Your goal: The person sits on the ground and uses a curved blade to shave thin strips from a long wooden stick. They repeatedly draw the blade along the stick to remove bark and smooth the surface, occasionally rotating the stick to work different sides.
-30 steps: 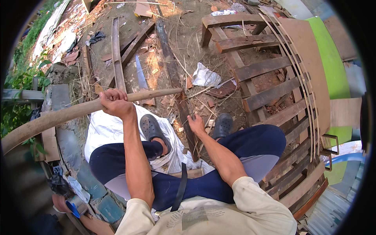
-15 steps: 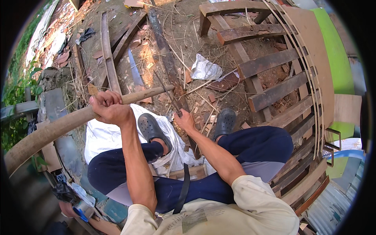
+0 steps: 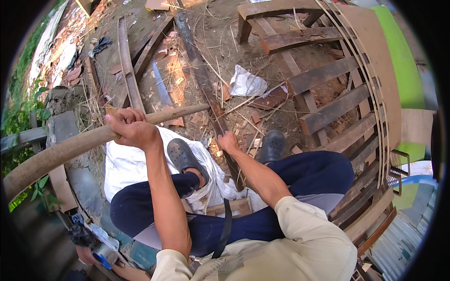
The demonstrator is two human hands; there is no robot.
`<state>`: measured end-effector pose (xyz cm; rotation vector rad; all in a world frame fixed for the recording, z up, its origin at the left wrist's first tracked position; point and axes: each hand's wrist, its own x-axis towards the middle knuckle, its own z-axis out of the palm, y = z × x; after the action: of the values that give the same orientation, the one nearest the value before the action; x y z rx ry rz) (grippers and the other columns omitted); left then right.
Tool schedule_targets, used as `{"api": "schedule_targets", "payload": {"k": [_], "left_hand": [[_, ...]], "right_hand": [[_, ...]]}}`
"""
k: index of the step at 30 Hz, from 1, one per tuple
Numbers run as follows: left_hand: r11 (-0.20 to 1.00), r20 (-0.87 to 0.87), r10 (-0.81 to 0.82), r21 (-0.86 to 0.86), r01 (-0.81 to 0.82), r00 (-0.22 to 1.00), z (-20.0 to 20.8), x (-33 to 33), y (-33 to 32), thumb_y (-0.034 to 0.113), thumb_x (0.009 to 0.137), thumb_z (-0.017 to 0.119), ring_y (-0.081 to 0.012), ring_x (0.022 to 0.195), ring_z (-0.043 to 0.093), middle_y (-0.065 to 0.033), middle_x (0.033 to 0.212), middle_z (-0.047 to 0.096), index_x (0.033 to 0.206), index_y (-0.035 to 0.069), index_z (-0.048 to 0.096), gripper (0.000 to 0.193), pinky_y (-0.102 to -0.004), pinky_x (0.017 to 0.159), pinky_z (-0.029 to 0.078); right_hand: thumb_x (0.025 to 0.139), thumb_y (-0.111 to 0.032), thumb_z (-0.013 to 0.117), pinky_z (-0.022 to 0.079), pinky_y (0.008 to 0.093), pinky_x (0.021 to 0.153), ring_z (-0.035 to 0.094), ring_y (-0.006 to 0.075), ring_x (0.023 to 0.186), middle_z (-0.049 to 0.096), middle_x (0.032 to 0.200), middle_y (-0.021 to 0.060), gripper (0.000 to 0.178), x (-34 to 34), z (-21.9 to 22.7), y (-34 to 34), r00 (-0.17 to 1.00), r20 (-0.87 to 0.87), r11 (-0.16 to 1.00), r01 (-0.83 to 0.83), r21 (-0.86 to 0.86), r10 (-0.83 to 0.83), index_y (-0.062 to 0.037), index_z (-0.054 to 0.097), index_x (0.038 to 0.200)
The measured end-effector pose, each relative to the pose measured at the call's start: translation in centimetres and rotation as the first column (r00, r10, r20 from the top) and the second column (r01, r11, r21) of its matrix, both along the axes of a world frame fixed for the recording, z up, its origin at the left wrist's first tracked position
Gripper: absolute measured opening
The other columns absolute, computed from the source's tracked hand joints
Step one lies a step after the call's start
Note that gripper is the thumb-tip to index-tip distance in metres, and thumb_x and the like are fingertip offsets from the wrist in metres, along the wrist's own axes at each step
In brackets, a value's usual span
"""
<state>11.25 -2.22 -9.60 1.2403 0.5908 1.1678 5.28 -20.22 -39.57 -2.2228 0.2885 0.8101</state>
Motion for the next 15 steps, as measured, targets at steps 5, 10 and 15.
{"api": "schedule_targets", "payload": {"k": [5,10,15], "left_hand": [[0.998,-0.015,0.058,0.008,-0.058,0.998,-0.5,-0.7,1.2,0.037,0.102,0.036,-0.0090,0.041,0.020,0.0031,0.050,0.021,0.057,0.016,0.020,0.052,-0.0256,0.040,0.017],[0.999,-0.008,0.032,-0.024,-0.032,0.999,-0.8,-1.8,1.9,0.037,0.099,0.038,-0.0100,0.041,0.019,0.0022,0.050,0.021,0.058,0.016,0.019,0.050,-0.0269,0.039,0.017],[0.996,-0.014,0.083,-0.040,-0.084,0.996,-1.7,-2.8,3.7,0.033,0.097,0.040,-0.0098,0.041,0.020,0.0027,0.050,0.021,0.059,0.017,0.018,0.047,-0.0266,0.039,0.018]], "right_hand": [[0.081,-0.030,0.060,0.051,0.0467,0.067,0.065,0.0422,0.072,0.065,0.073,0.0252,0.032,0.1,4.7,2.2,0.987,0.132,0.976,-0.116,0.185,0.092,0.0001,0.066,0.088],[0.081,-0.027,0.060,0.051,0.0492,0.071,0.065,0.0442,0.077,0.065,0.076,0.0262,0.027,0.1,4.0,2.5,0.979,0.188,0.951,-0.130,0.281,0.078,-0.0023,0.066,0.088],[0.079,-0.029,0.062,0.051,0.0502,0.072,0.064,0.0455,0.078,0.064,0.074,0.0269,0.028,-0.5,0.1,-0.3,0.993,0.088,0.989,-0.093,0.119,0.083,-0.0023,0.066,0.087]]}}
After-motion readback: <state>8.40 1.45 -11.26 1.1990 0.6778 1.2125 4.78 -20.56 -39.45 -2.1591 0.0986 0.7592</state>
